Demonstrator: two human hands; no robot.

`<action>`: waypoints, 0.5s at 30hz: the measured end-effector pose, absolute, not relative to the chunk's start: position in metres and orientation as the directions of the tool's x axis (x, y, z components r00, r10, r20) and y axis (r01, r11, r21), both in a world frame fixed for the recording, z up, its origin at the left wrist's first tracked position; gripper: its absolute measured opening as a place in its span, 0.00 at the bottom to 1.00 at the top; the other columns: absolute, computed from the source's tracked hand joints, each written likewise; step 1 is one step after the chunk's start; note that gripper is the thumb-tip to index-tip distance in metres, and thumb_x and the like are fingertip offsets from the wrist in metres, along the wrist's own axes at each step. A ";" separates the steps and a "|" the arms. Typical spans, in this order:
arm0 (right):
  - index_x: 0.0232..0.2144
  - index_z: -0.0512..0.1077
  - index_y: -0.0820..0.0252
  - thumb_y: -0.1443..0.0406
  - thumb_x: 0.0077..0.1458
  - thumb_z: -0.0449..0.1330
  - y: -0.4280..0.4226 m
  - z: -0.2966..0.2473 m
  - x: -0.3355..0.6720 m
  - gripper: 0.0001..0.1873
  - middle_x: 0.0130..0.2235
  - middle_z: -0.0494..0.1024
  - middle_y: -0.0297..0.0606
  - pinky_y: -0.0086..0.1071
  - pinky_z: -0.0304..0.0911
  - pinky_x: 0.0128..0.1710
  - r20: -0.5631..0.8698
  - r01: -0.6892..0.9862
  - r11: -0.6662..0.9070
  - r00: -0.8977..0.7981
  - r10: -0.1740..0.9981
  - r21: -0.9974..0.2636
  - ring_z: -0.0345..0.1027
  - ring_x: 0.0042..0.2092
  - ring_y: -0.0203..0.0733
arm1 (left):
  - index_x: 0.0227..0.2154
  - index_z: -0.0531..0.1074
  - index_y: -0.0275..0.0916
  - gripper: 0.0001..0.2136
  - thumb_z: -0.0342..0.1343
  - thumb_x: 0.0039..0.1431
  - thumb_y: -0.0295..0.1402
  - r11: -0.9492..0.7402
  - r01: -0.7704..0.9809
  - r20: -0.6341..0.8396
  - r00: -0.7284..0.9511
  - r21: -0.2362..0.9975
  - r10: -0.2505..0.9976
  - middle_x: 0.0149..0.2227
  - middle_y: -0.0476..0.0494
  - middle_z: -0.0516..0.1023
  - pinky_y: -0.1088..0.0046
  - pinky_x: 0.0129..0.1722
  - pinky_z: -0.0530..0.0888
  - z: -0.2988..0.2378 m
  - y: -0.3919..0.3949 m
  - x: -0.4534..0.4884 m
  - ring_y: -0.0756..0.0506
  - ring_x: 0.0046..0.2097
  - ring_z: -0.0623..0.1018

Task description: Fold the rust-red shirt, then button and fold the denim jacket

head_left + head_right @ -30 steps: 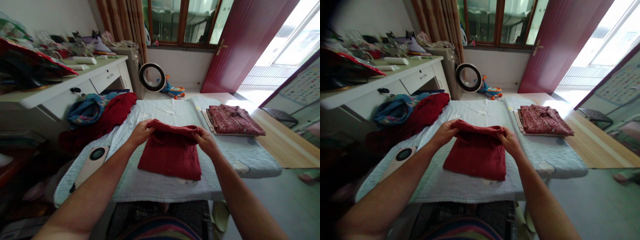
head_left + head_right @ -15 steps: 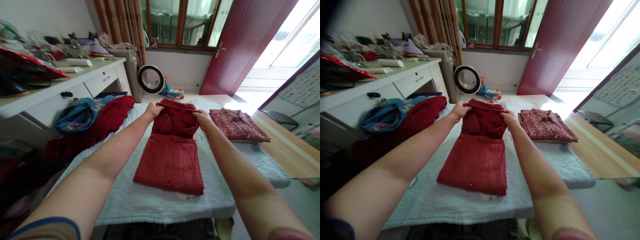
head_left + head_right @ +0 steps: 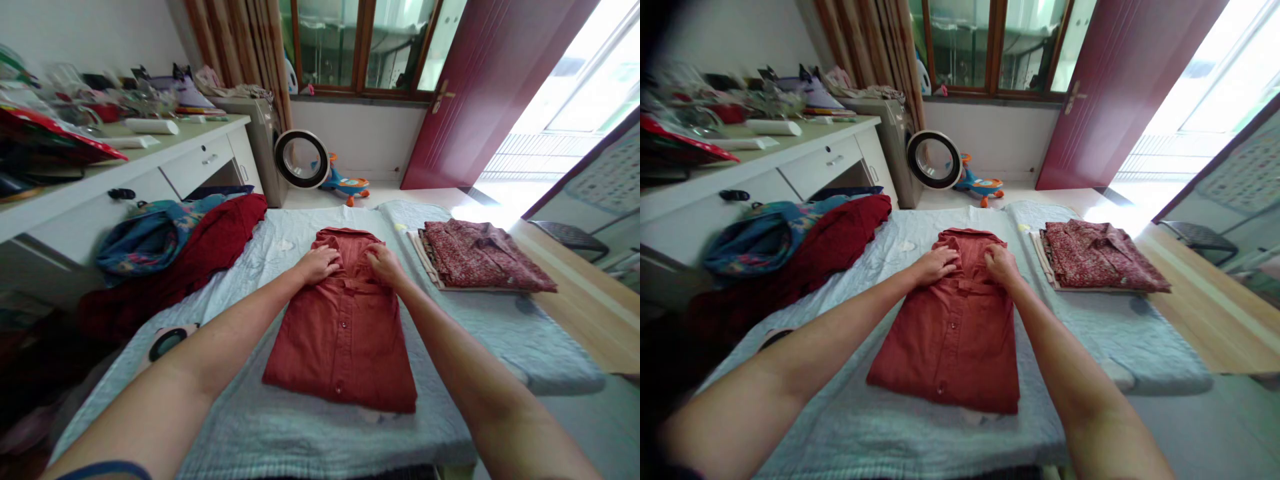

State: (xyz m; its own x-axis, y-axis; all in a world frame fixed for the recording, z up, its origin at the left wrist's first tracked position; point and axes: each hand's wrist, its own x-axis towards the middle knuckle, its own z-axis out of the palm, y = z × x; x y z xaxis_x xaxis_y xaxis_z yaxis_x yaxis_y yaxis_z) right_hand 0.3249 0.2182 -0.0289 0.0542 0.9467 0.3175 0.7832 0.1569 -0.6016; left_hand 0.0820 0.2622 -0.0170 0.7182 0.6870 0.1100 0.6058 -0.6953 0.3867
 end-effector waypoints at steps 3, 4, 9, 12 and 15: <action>0.37 0.75 0.58 0.66 0.48 0.62 0.206 -0.038 0.319 0.11 0.45 0.79 0.42 0.36 0.61 0.53 0.257 0.803 0.186 -0.043 0.966 -0.567 0.70 0.48 0.46 | 0.56 0.68 0.39 0.22 0.50 0.64 0.44 -0.653 0.687 -0.030 0.696 0.318 0.718 0.65 0.38 0.63 0.57 0.65 0.56 -0.024 0.249 0.082 0.37 0.66 0.60; 0.39 0.75 0.59 0.66 0.50 0.61 0.201 -0.038 0.319 0.12 0.46 0.78 0.43 0.37 0.61 0.53 0.262 0.807 0.179 -0.031 0.965 -0.562 0.69 0.49 0.46 | 0.57 0.68 0.38 0.22 0.49 0.64 0.43 -0.637 0.701 -0.001 0.673 0.319 0.740 0.65 0.37 0.62 0.57 0.65 0.57 -0.023 0.245 0.081 0.37 0.66 0.60; 0.45 0.72 0.61 0.61 0.56 0.54 0.158 -0.030 0.330 0.16 0.46 0.77 0.46 0.38 0.62 0.50 0.300 0.814 0.038 0.170 0.939 -0.580 0.70 0.48 0.46 | 0.51 0.71 0.34 0.17 0.50 0.62 0.36 -0.515 0.699 0.242 0.458 0.496 0.855 0.53 0.35 0.73 0.65 0.59 0.67 -0.013 0.214 0.057 0.41 0.56 0.72; 0.45 0.71 0.60 0.60 0.53 0.58 0.120 -0.033 0.335 0.17 0.40 0.78 0.42 0.35 0.65 0.41 0.154 0.757 -0.117 0.277 0.948 -0.643 0.72 0.40 0.43 | 0.48 0.72 0.34 0.17 0.55 0.54 0.33 -0.415 0.690 0.192 0.379 0.594 0.905 0.49 0.37 0.74 0.65 0.54 0.71 -0.013 0.188 0.033 0.41 0.50 0.75; 0.45 0.69 0.59 0.57 0.50 0.60 0.089 -0.042 0.334 0.20 0.32 0.77 0.36 0.32 0.64 0.32 0.013 0.642 -0.215 0.331 0.944 -0.736 0.72 0.31 0.41 | 0.46 0.71 0.35 0.19 0.58 0.49 0.31 -0.295 0.659 0.107 0.310 0.692 0.945 0.48 0.38 0.74 0.66 0.50 0.73 -0.016 0.167 0.017 0.41 0.49 0.76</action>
State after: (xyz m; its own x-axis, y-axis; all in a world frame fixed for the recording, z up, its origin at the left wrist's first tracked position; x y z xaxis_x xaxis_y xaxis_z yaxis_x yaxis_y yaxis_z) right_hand 0.3337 0.0894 -0.0417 0.3309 0.9436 0.0128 0.6416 -0.2150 -0.7363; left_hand 0.0172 0.1669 -0.0156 0.3098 0.9447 0.1074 0.6590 -0.2947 0.6920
